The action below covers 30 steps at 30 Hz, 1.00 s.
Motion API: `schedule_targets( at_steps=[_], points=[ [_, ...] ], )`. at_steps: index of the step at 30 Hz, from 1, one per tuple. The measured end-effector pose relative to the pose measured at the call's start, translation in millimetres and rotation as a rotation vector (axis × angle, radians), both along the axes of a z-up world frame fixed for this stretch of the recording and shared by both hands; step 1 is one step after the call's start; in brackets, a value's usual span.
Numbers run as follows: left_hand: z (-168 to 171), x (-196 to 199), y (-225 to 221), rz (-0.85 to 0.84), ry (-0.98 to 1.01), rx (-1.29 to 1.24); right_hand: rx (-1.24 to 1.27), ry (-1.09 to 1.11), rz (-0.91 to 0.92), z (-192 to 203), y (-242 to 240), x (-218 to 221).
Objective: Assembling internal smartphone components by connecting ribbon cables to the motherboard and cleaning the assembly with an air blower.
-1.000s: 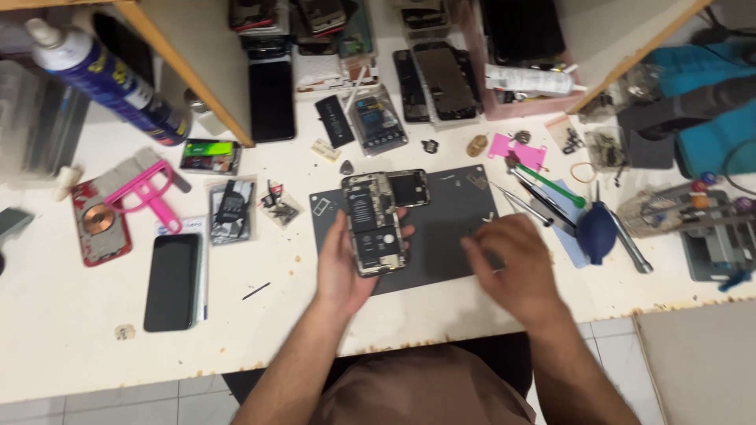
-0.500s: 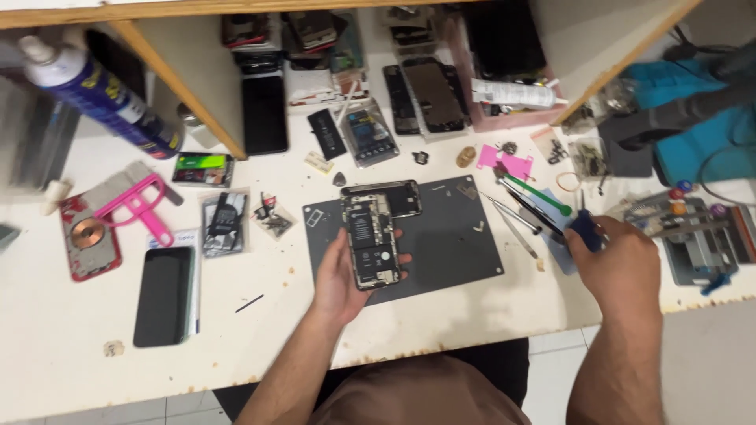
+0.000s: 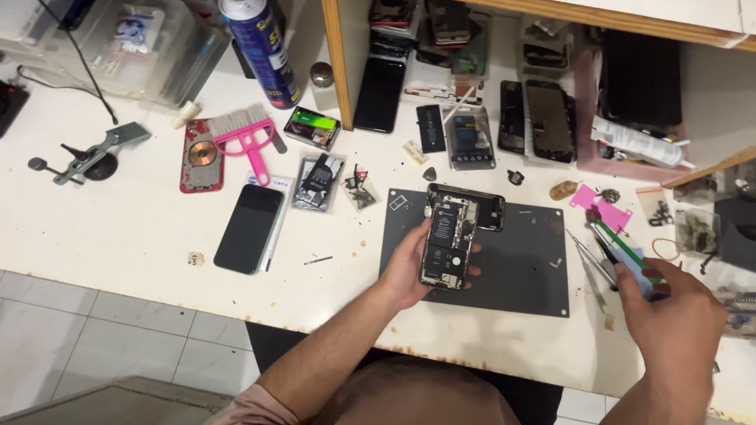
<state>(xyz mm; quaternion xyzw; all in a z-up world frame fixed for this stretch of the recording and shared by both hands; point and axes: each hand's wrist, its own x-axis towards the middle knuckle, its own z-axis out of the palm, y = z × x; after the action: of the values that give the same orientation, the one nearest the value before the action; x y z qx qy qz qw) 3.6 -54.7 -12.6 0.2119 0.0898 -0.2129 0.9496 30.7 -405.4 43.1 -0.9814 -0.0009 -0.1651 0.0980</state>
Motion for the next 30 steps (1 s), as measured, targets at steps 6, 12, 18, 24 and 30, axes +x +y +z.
schedule_targets(
  at_steps=[6,12,18,24,30],
  points=[
    [3.4,-0.9,1.4,0.012,-0.009,-0.002,-0.109,-0.065,0.038,3.1,7.5,0.3],
    [3.5,-1.0,-0.2,0.06,0.027,0.006,-0.263,0.051,-0.116,1.1,-39.9,2.5],
    [15.2,-1.2,-2.2,0.083,0.048,0.141,-0.023,0.38,-0.299,-14.7,-43.5,-0.3],
    [23.0,7.5,-1.1,0.093,0.031,0.153,0.012,0.333,-0.382,-40.4,-72.2,1.1],
    [35.3,18.7,-1.9,0.117,-0.117,0.077,0.021,-0.241,-0.037,-43.6,-77.7,-4.3]
  ],
)
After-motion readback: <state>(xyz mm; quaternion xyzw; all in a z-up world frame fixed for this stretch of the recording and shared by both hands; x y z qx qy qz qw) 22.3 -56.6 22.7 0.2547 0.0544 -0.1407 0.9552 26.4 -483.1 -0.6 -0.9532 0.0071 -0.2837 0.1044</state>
